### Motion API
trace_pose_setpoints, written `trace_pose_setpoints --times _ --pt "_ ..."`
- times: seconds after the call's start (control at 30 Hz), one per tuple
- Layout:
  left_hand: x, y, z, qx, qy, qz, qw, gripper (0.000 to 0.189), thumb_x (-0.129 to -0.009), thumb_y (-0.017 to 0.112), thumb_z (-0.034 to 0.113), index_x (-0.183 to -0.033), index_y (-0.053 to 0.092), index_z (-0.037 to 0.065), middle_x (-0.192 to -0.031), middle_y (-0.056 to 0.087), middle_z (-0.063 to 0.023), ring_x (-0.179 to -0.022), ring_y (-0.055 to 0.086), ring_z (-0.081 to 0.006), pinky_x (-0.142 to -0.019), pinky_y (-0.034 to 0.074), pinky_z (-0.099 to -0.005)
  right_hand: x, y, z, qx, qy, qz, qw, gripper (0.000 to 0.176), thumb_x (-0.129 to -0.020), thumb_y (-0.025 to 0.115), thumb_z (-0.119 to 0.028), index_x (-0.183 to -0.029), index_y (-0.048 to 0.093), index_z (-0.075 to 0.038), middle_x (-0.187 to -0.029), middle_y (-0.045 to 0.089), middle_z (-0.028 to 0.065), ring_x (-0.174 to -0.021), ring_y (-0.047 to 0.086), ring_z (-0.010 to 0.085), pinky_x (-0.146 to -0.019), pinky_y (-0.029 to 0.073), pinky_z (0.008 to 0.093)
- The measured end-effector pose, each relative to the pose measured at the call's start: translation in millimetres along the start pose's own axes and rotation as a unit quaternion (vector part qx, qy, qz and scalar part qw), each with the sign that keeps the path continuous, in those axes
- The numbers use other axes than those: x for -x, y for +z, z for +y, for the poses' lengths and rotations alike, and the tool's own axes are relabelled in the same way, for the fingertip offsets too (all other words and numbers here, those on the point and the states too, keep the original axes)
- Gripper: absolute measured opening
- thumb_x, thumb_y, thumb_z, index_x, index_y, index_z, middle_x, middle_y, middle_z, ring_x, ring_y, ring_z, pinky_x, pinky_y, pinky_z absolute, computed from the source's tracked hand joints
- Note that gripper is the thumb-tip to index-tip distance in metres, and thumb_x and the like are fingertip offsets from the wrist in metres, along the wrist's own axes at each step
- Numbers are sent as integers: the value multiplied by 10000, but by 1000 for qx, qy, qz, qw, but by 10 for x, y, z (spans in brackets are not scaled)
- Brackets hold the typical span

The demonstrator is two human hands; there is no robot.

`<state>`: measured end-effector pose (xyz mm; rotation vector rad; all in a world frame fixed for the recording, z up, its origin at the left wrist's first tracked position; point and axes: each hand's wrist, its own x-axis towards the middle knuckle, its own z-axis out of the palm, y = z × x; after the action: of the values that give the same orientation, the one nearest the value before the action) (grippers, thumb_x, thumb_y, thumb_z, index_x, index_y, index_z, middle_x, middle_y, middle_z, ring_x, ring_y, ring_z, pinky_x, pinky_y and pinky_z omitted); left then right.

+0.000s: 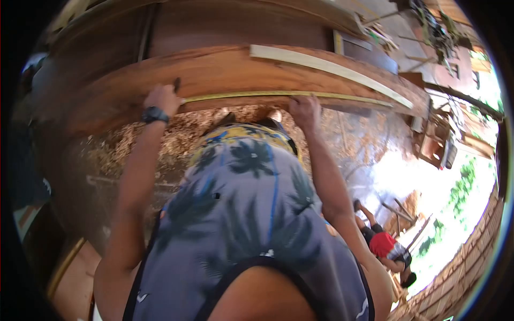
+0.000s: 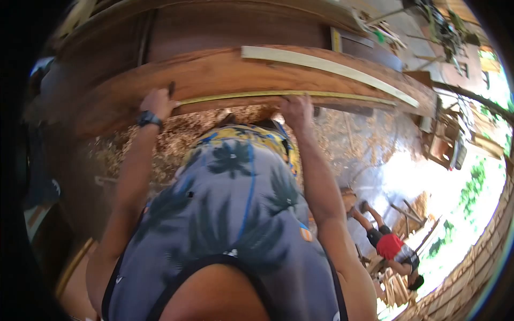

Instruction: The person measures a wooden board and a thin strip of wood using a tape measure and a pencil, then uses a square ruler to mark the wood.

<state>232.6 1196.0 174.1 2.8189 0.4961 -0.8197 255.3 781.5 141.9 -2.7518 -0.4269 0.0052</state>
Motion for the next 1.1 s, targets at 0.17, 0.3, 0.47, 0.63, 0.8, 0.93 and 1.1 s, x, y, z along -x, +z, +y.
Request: trace_pose_setpoints --times 0.17,0.3,0.47,0.63,0.8,0.93,1.1 --pt "23 30 -19 -12 -21 17 1000 467 -797 801 439 -1124 736 112 -1155 664 -172 -1108 645 -363 -908 541 -487 12 47 -68 39 1 -7 999 205 -865 581 -173 -913 749 -66 -821 709 197 -810 676 377 -1081 415 536" --pt "22 56 -136 -8 -24 42 999 454 -801 794 436 -1125 739 122 -1158 664 -170 -1109 643 -375 -916 539 -490 -104 -114 -255 36 20 -76 996 215 -846 590 -192 -897 746 -51 -844 703 223 -837 673 396 -1034 452 519" --pt "0 39 -25 4 -20 -12 1000 448 -818 784 424 -1138 714 117 -1192 643 -167 -1133 631 -373 -909 536 -492 -126 -357 -116 60 79 -125 987 280 -792 573 -241 -840 771 -49 -822 703 233 -810 669 438 -872 503 522" --pt "98 -100 80 -6 -29 -9 1000 466 -821 786 434 -1135 709 99 -1207 628 -162 -1127 632 -355 -912 536 -483 -3 -212 -97 39 115 -94 988 272 -855 566 -250 -934 784 -108 -824 725 197 -864 697 368 -1097 383 497" --pt "94 -54 46 4 -9 26 1000 431 -807 802 410 -1030 712 51 -1107 651 -193 -1045 648 -383 -865 530 -497 40 -93 -109 25 117 -75 990 278 -875 555 -262 -947 772 -104 -833 729 195 -874 697 364 -1139 328 516" --pt "86 -60 50 5 -9 20 1000 420 -810 802 404 -1008 714 45 -1110 651 -198 -1035 650 -386 -858 532 -500 38 -84 -108 25 122 -79 989 283 -884 549 -265 -953 772 -106 -843 730 199 -881 695 366 -1140 322 513" --pt "110 -88 71 5 -8 19 1000 423 -815 798 408 -1004 715 38 -1115 651 -207 -1031 654 -388 -856 534 -502 10 -116 -155 24 136 -91 986 293 -836 556 -251 -959 776 -102 -897 734 190 -873 689 372 -1124 349 520"
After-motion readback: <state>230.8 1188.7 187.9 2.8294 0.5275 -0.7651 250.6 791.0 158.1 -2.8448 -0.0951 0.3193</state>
